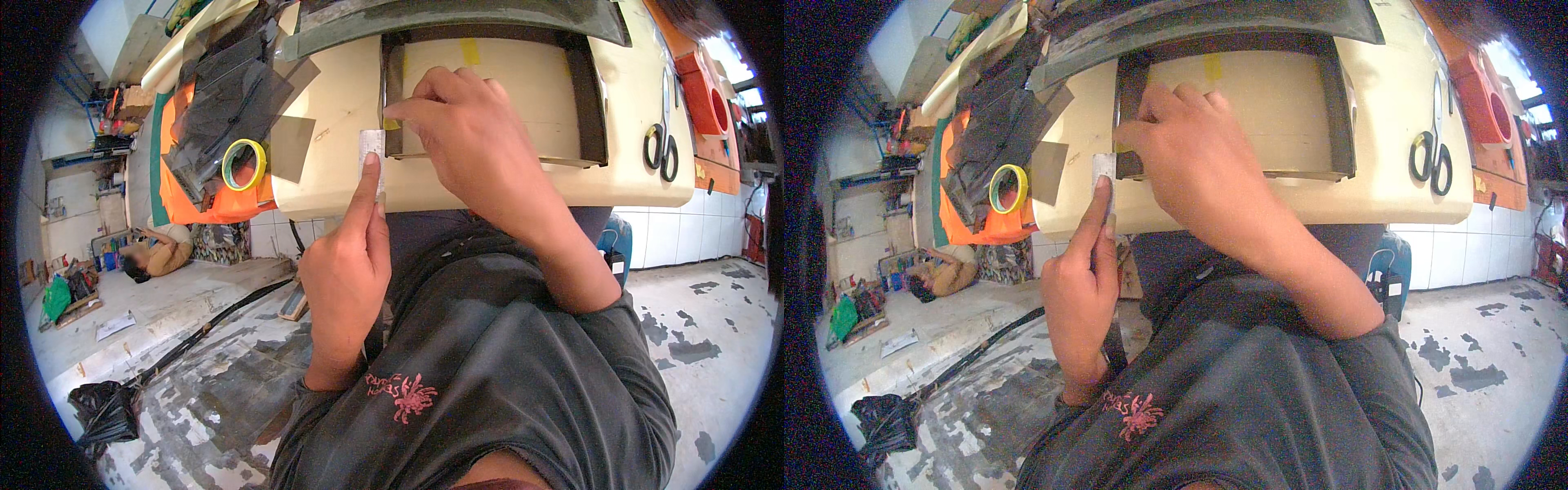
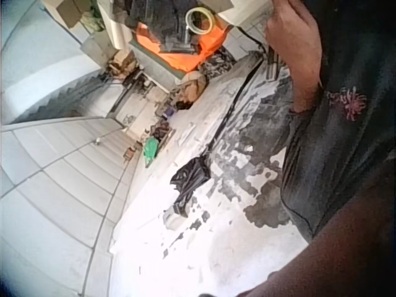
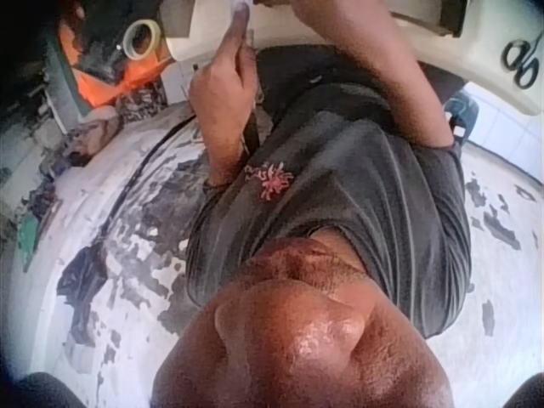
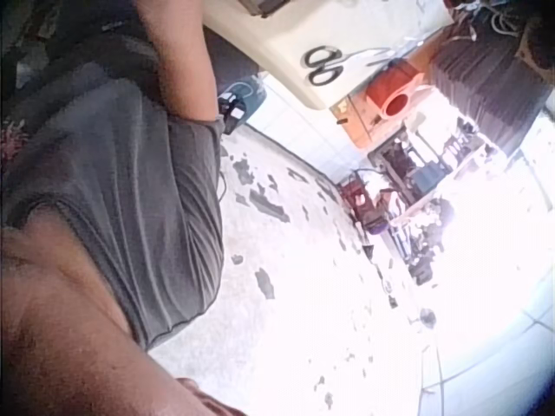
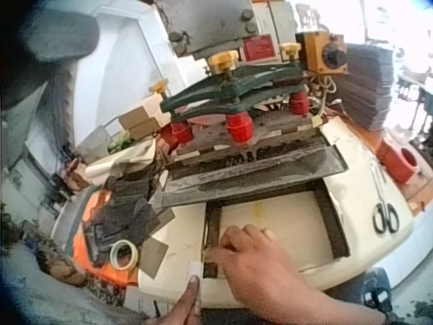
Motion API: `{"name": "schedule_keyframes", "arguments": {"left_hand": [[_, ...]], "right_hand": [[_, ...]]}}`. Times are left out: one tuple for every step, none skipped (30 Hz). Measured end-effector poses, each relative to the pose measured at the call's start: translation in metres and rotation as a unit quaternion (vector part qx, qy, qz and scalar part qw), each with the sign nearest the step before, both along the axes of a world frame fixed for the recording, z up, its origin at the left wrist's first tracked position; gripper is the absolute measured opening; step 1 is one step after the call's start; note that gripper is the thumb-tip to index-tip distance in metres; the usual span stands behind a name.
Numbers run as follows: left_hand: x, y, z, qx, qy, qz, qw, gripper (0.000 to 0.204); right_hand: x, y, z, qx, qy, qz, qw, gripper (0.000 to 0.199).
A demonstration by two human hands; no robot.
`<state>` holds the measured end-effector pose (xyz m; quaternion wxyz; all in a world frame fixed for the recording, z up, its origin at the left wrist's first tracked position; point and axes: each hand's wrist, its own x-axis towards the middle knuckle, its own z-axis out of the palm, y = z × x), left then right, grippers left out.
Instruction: The person tears pieces of tape from a roll, sticks them onto the edges and corners of a rectangular frame, presses and folds the frame into shape, and handles tinted plastic sheets.
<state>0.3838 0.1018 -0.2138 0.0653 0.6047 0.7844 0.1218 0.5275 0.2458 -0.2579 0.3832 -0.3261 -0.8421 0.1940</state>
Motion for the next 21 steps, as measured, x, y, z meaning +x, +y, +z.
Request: {"name": "schedule_keyframes", "arguments": {"left_hand": [[0.0001,0.0001,-0.0006,0.005,-0.001,-0.001,1.000,0.053],[0.0006,0.0003,-0.0001,0.005,-0.001,-0.001,1.000,0.053],[0.0013,0.0004,0.0005,0.002,0.000,0.001,1.000,0.053],[0.0018,0.0006,0.0010,0.000,0.002,0.003,1.000,0.053],[0.0020,0.0007,0.0011,0.000,0.002,0.003,1.000,0.053],[0.0022,0.0008,0.0012,-0.002,0.000,0.004,1.000,0.052],[0.0024,0.0008,0.0012,-0.004,-0.001,0.004,1.000,0.052],[0.0028,0.0010,0.0013,-0.004,-0.001,0.004,1.000,0.052],[0.0032,0.0011,0.0015,-0.007,0.000,0.004,1.000,0.052],[0.0036,0.0012,0.0015,-0.010,0.000,0.005,1.000,0.052],[0.0038,0.0011,0.0012,-0.010,0.000,0.005,1.000,0.052],[0.0039,0.0012,0.0008,-0.009,0.001,0.004,1.000,0.052],[0.0042,0.0011,0.0005,-0.008,0.001,0.003,1.000,0.052],[0.0049,0.0010,0.0013,-0.008,0.002,0.003,1.000,0.052],[0.0059,0.0010,0.0027,-0.012,0.002,0.005,1.000,0.052],[0.0068,0.0009,0.0035,-0.016,0.002,0.006,1.000,0.051],[0.0073,0.0008,0.0037,-0.016,0.003,0.006,1.000,0.051],[0.0078,0.0007,0.0037,-0.015,0.003,0.007,1.000,0.051],[0.0083,0.0006,0.0039,-0.014,0.004,0.008,1.000,0.051],[0.0087,0.0003,0.0042,-0.014,0.004,0.008,1.000,0.051],[0.0091,0.0000,0.0046,-0.011,0.002,0.007,1.000,0.051]], "right_hand": [[0.0002,-0.0010,0.0002,-0.005,-0.006,0.004,1.000,0.027],[0.0004,-0.0019,0.0006,-0.011,-0.013,0.008,1.000,0.029],[0.0009,-0.0029,0.0009,-0.011,-0.013,0.008,1.000,0.029],[0.0014,-0.0039,0.0012,-0.011,-0.010,0.010,1.000,0.029],[0.0018,-0.0044,0.0012,-0.010,-0.007,0.011,1.000,0.030],[0.0020,-0.0042,0.0007,-0.010,-0.007,0.011,1.000,0.030],[0.0021,-0.0037,0.0001,0.002,-0.011,0.013,1.000,0.030],[0.0025,-0.0034,-0.0004,0.014,-0.015,0.014,1.000,0.030],[0.0029,-0.0036,-0.0006,0.014,-0.015,0.013,1.000,0.030],[0.0033,-0.0038,-0.0007,0.013,-0.021,0.013,1.000,0.030],[0.0034,-0.0041,-0.0011,0.012,-0.027,0.013,0.999,0.030],[0.0037,-0.0043,-0.0017,0.012,-0.027,0.013,0.999,0.030],[0.0040,-0.0045,-0.0025,0.010,-0.025,0.013,1.000,0.030],[0.0045,-0.0047,-0.0026,0.009,-0.023,0.014,1.000,0.030],[0.0051,-0.0049,-0.0020,0.009,-0.022,0.014,1.000,0.030],[0.0059,-0.0050,-0.0011,0.008,-0.028,0.014,0.999,0.035],[0.0066,-0.0050,-0.0002,0.007,-0.033,0.013,0.999,0.040],[0.0073,-0.0050,0.0001,0.008,-0.033,0.013,0.999,0.040],[0.0079,-0.0048,0.0002,0.007,-0.033,0.013,0.999,0.040],[0.0084,-0.0049,0.0002,0.007,-0.034,0.014,0.999,0.040],[0.0090,-0.0050,0.0008,0.008,-0.034,0.014,0.999,0.040]]}}
